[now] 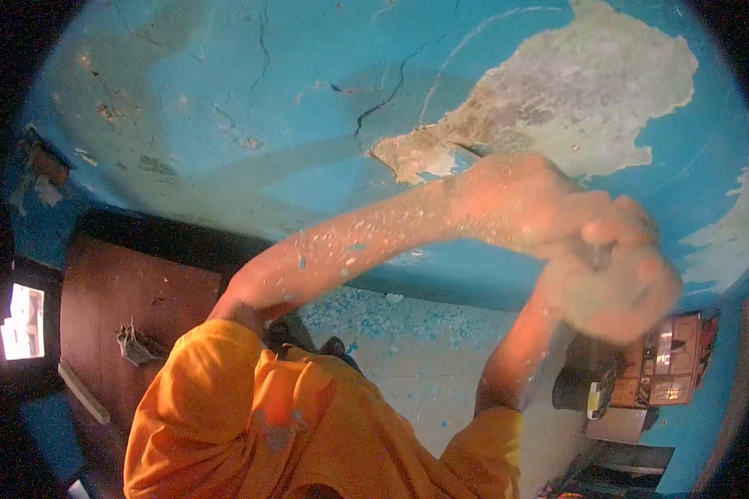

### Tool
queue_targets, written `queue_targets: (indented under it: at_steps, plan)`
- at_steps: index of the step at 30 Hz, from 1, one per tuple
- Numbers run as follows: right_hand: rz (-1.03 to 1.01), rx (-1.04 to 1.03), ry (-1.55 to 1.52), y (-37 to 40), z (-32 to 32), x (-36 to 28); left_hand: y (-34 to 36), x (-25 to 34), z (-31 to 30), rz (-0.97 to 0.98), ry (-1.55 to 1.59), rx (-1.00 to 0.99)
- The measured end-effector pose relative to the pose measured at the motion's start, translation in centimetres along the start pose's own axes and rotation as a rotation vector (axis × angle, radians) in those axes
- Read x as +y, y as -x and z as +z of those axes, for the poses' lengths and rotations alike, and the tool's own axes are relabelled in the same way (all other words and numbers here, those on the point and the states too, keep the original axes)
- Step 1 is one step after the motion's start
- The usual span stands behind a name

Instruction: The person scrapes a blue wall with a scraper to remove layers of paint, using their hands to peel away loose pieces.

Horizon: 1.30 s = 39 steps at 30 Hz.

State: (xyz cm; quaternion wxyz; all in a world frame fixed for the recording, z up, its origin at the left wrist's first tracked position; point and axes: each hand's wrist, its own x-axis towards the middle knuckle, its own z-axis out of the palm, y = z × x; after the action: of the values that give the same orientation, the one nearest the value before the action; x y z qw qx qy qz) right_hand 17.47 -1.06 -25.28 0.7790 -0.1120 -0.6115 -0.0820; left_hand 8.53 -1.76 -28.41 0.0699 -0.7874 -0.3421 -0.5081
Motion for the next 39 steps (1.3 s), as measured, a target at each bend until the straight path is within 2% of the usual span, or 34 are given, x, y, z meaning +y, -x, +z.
queue_targets:
  at_steps: [2,3,5,6,7,8,9,10,11,12,13,14,15,16,17,18,19,20,22,23,25,26,27,29,30,31,34,35,36,38,39]
  plan:
    - [0.021,-0.070,0.087,0.2,0.9,0.8,-0.2,0.8,0.3,0.130,0.062,0.241]
    - [0.029,-0.115,0.130,0.4,1.1,1.1,-0.1,-0.4,0.4,0.133,0.063,0.247]
    - [0.070,-0.206,0.240,1.5,0.1,1.5,1.2,-3.0,1.8,-0.063,0.178,0.236]
    - [0.084,-0.246,0.281,2.0,0.0,1.9,1.6,-2.7,2.0,-0.060,0.174,0.235]
    - [0.337,-0.119,-0.217,3.3,-1.0,2.7,1.7,-2.6,1.8,0.012,0.177,0.260]
    - [0.347,-0.110,-0.226,2.3,-2.8,4.4,2.1,-2.6,1.8,0.075,0.190,0.267]
    - [0.087,-0.276,-0.292,0.3,-5.7,7.4,1.9,-2.4,1.4,0.068,0.194,0.259]
    - [-0.189,-0.436,-0.362,-1.2,-5.6,7.6,0.9,-2.1,0.4,0.077,0.083,0.216]
    - [-0.258,-0.335,-0.255,-0.6,-5.1,7.7,0.5,-1.5,0.0,0.078,-0.012,0.166]
    - [-0.204,-0.174,-0.053,0.6,-1.4,4.1,0.3,-1.5,0.0,0.076,0.000,0.146]
    - [-0.144,-0.111,-0.018,0.8,-0.7,3.1,0.2,-2.0,0.1,0.020,0.062,0.136]
    - [-0.080,-0.124,-0.130,0.8,-0.9,3.0,0.3,-1.7,0.5,-0.049,0.131,0.133]
    - [-0.006,-0.171,-0.361,0.3,-2.2,3.8,0.1,-0.9,1.0,0.085,0.142,0.178]
    - [0.080,-0.309,-0.543,-1.4,-5.4,5.9,-0.5,-0.8,0.7,0.095,0.120,0.178]
    - [0.105,-0.427,-0.602,-2.6,-7.1,7.2,-0.9,-0.4,0.5,0.070,0.085,0.136]
    - [-0.175,-0.354,-0.288,-2.5,-5.2,7.1,-1.3,0.1,0.4,0.049,0.056,0.095]
    - [-0.540,-0.199,0.282,-2.2,-3.2,6.7,-0.7,-0.8,-0.1,-0.084,0.066,-0.004]
    - [-0.541,-0.184,0.283,-1.3,-2.6,5.3,-0.4,-0.9,0.5,-0.075,0.057,-0.009]
    - [-0.012,-0.109,-0.640,0.9,-0.9,3.0,0.0,-0.9,1.2,0.017,0.113,0.110]
    - [-0.013,-0.112,-0.647,1.0,-1.2,3.6,-0.2,-0.7,1.5,0.015,0.108,0.115]
    - [0.140,-0.217,-1.018,0.6,-2.8,5.1,-1.1,0.1,1.3,0.136,0.062,0.126]
    - [0.236,-0.275,-1.183,0.7,-4.1,5.1,-0.8,-0.4,1.8,0.129,0.078,0.126]
    - [0.244,-0.274,-1.171,0.8,-4.8,4.5,-0.5,-1.2,1.8,0.070,0.069,0.102]
    - [-0.169,-0.228,-0.485,0.5,-4.5,3.3,-0.3,-1.6,2.5,0.008,0.042,0.094]
    - [-0.361,-0.185,-0.136,0.4,-4.0,3.0,-0.4,-0.3,2.2,0.120,0.039,0.144]
    - [-0.360,-0.185,-0.136,0.0,-3.6,3.0,-0.5,0.5,2.1,0.231,0.044,0.195]
    - [-0.276,0.017,0.095,-1.0,-3.6,2.6,-2.1,0.6,1.6,0.181,-0.031,0.135]
    - [-0.276,0.020,0.101,-1.0,-4.8,2.5,-2.1,0.8,1.3,0.100,-0.043,0.041]
    - [-0.073,-0.197,-0.154,-1.3,-7.6,1.9,-1.4,2.2,1.9,0.090,-0.014,0.035]
    - [0.282,-0.543,-0.713,-2.0,-9.6,2.1,-1.7,3.4,1.8,0.241,-0.038,0.106]
    - [0.281,-0.541,-0.708,-1.8,-8.3,2.2,-1.6,3.6,1.3,0.200,0.049,0.120]
